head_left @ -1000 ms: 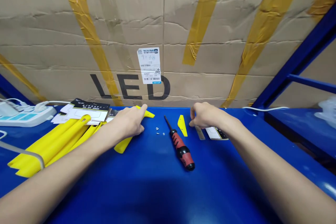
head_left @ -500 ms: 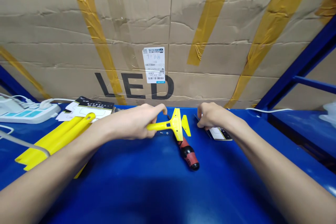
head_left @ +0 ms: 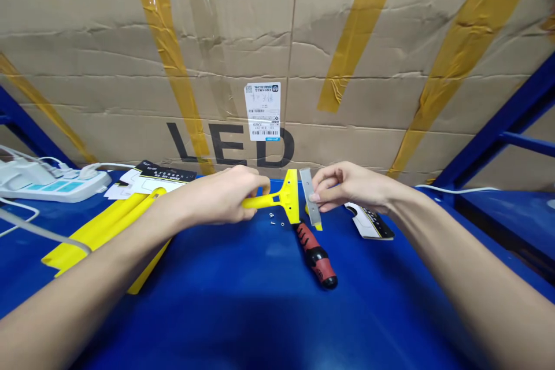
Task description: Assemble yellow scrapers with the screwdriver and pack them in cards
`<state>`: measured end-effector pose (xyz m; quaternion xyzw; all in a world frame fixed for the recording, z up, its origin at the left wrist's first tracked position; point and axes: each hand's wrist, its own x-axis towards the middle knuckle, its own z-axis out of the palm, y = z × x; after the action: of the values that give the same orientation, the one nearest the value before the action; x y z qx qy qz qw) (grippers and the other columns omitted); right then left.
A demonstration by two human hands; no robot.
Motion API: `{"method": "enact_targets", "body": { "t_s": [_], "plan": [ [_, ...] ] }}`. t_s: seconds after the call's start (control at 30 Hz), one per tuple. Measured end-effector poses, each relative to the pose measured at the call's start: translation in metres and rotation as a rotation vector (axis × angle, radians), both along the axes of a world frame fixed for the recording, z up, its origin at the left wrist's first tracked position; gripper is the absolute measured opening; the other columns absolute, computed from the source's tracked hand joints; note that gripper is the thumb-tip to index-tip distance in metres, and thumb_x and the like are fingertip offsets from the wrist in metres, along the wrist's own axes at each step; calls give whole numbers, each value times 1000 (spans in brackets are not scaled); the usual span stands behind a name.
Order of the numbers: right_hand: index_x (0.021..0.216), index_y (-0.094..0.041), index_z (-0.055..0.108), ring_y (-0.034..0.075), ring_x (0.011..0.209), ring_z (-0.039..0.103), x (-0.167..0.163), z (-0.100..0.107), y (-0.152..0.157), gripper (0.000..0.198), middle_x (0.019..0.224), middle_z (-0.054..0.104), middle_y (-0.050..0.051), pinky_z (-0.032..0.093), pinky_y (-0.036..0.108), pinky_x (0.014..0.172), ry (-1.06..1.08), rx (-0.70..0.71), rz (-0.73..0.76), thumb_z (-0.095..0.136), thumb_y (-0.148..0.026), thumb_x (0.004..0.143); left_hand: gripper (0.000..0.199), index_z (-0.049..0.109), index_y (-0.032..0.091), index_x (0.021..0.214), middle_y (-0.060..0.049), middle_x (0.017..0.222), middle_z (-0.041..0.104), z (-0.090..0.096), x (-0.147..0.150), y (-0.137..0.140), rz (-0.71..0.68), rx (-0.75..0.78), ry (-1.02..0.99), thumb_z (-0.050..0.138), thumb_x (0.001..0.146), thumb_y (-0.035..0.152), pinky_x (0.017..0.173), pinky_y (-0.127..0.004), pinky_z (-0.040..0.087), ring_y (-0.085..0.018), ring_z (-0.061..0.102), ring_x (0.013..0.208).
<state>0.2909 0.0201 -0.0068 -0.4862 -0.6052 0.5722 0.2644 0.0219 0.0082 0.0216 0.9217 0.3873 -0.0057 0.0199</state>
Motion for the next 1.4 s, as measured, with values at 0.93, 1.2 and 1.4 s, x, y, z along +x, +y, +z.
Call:
{"method": "enact_targets", "body": {
  "t_s": [0.93,1.2,1.4],
  "plan": [
    [78,-17,64,10,63,62,-28,-8,-10,22,68,68,-2,50,22,65,-11,226,-48,82,-27,73,6,62,21,87,-2,81,64,9,4,-9,-10,-62,19,61,80,19,61,-29,36,-19,58,72],
    [94,-16,67,15,75,73,-33,-12,-11,27,78,77,3,57,25,78,73,65,-82,82,-15,71,23,69,21,107,-7,95,71,3,3,-5,-30,-11,-2,62,85,27,71,-32,44,-24,65,86],
    [105,-18,68,15,80,73,-21,-15,-1,32,96,77,9,58,23,71,-320,176,-190,65,-46,91,21,71,23,106,-7,91,73,-1,-4,3,-13,-45,13,64,87,30,71,-32,45,-23,67,80]
  ]
}}
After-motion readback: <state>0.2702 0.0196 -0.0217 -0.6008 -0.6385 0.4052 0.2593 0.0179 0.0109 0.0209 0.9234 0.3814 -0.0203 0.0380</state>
